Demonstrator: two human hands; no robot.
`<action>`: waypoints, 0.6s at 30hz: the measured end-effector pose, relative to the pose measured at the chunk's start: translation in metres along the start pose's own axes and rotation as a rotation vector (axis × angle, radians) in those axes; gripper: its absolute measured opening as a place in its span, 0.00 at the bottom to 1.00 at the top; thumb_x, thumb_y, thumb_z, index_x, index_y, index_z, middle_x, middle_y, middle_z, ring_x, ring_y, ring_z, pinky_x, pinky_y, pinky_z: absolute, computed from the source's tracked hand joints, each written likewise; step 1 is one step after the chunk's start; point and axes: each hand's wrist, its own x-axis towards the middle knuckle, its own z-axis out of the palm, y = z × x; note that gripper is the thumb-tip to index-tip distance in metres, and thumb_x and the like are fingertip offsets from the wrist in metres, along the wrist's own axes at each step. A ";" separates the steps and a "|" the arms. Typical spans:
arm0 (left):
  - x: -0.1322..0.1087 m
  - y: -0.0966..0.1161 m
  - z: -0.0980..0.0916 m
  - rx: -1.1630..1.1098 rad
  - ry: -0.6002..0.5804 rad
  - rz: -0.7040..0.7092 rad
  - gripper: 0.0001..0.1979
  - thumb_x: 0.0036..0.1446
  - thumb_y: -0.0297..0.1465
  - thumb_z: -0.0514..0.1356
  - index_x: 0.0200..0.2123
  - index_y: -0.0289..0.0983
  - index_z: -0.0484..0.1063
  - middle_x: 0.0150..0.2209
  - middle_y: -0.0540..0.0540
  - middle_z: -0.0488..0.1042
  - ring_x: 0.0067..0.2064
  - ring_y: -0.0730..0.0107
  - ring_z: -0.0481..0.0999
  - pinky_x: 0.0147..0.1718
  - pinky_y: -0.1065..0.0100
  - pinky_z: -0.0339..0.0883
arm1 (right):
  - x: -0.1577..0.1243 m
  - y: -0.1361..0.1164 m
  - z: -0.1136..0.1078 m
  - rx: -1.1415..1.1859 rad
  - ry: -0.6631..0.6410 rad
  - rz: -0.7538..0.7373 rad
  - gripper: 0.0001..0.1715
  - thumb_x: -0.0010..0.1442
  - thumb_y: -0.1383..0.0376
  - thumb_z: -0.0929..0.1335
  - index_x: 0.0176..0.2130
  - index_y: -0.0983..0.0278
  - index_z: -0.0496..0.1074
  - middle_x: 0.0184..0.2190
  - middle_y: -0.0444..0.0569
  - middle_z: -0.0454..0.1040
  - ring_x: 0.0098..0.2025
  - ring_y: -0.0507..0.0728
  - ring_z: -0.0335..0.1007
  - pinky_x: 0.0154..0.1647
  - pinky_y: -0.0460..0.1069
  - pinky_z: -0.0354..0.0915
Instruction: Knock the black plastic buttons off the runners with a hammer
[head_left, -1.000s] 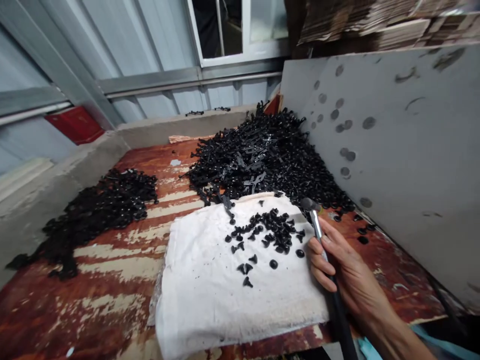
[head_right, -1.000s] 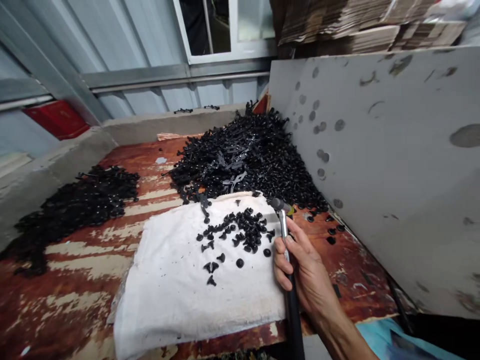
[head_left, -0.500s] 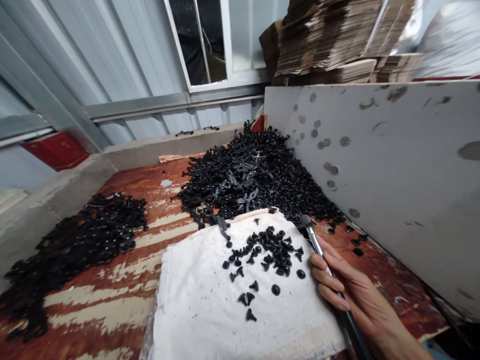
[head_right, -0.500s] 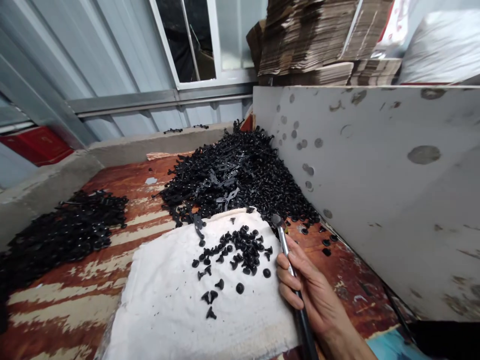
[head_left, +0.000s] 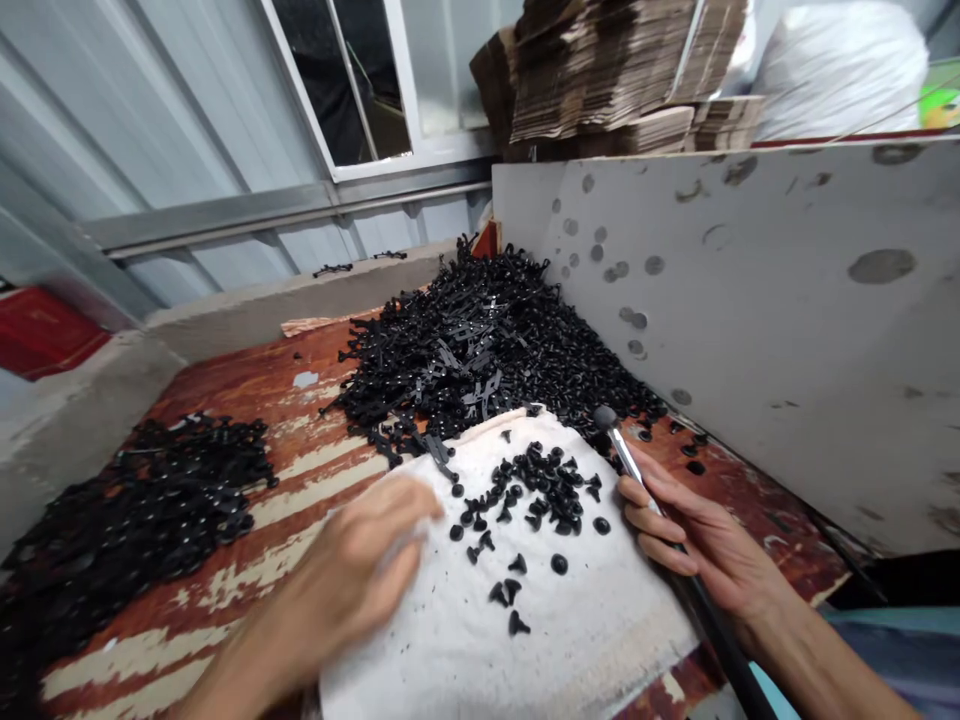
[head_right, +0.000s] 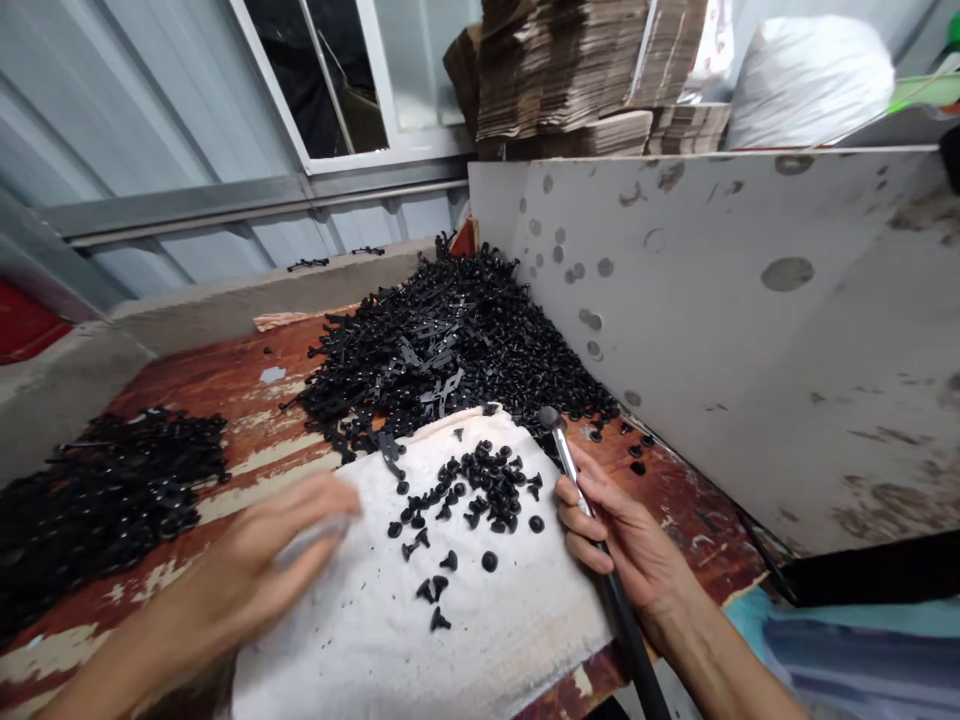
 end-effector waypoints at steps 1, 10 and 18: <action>0.023 -0.001 -0.003 0.085 -0.020 0.039 0.15 0.62 0.21 0.51 0.44 0.40 0.74 0.47 0.43 0.75 0.47 0.62 0.74 0.44 0.62 0.70 | -0.001 0.000 0.001 -0.009 -0.001 -0.004 0.21 0.49 0.71 0.77 0.41 0.60 0.70 0.24 0.40 0.70 0.15 0.43 0.57 0.08 0.35 0.57; 0.092 -0.018 0.001 0.465 -0.303 0.181 0.16 0.56 0.17 0.50 0.39 0.38 0.73 0.43 0.40 0.76 0.46 0.57 0.72 0.44 0.56 0.63 | -0.006 -0.001 0.004 -0.049 0.033 0.043 0.18 0.51 0.71 0.75 0.41 0.58 0.70 0.24 0.39 0.67 0.16 0.43 0.53 0.09 0.35 0.55; 0.070 -0.001 -0.033 -0.322 0.105 -0.537 0.10 0.54 0.40 0.58 0.30 0.39 0.64 0.24 0.50 0.71 0.27 0.67 0.71 0.28 0.66 0.64 | -0.010 -0.002 -0.003 -0.013 -0.023 0.100 0.18 0.52 0.67 0.75 0.44 0.67 0.75 0.18 0.34 0.60 0.14 0.42 0.43 0.09 0.35 0.56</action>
